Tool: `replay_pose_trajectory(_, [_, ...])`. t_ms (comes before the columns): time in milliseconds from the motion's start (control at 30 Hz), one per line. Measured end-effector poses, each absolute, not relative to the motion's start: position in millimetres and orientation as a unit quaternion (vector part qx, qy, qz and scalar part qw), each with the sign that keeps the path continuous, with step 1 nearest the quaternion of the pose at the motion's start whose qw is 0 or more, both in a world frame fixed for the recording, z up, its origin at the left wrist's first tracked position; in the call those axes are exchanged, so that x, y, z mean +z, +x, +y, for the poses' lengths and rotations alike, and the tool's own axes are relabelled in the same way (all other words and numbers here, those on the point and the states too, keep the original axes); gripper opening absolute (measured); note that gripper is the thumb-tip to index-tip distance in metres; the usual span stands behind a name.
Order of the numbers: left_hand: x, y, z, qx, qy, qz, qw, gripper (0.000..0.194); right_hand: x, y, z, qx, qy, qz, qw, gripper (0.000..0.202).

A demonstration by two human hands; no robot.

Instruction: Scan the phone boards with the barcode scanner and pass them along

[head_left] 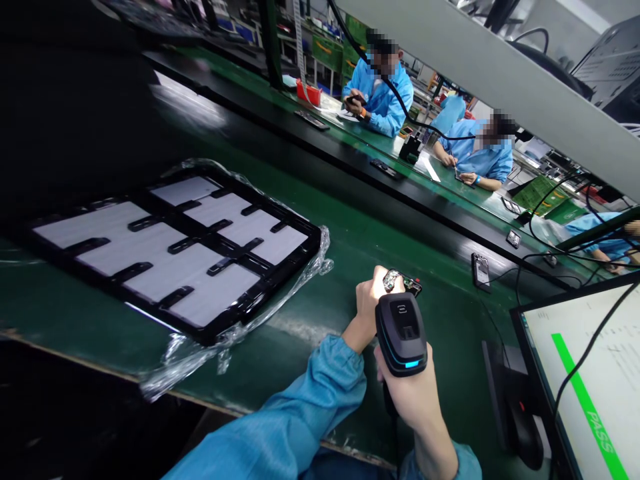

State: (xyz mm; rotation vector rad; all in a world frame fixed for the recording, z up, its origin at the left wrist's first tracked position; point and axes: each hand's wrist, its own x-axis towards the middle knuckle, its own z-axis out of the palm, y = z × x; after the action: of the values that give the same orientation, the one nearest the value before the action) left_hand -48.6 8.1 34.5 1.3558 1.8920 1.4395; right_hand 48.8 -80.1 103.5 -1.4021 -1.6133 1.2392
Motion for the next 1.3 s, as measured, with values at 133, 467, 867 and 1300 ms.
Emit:
replay_pose_trajectory(133, [35,-49,8,0.516,0.487,0.674,0.205,0.021,102,49,-81,0.467,-0.538,-0.616,0.337,0.021])
replay_pose_trajectory(467, [39,-49,7,0.510,0.489,0.680,0.197,0.017,104,48,-83,0.467,-0.528,-0.622,0.341,0.021])
replay_pose_trajectory(867, [38,-50,7,0.509,0.490,0.679,0.200,0.020,106,47,-85,0.476,-0.534,-0.611,0.338,0.023])
replay_pose_trajectory(1300, [29,-43,10,0.500,0.486,0.702,0.144,0.022,105,48,-91,0.473,-0.533,-0.612,0.341,0.023])
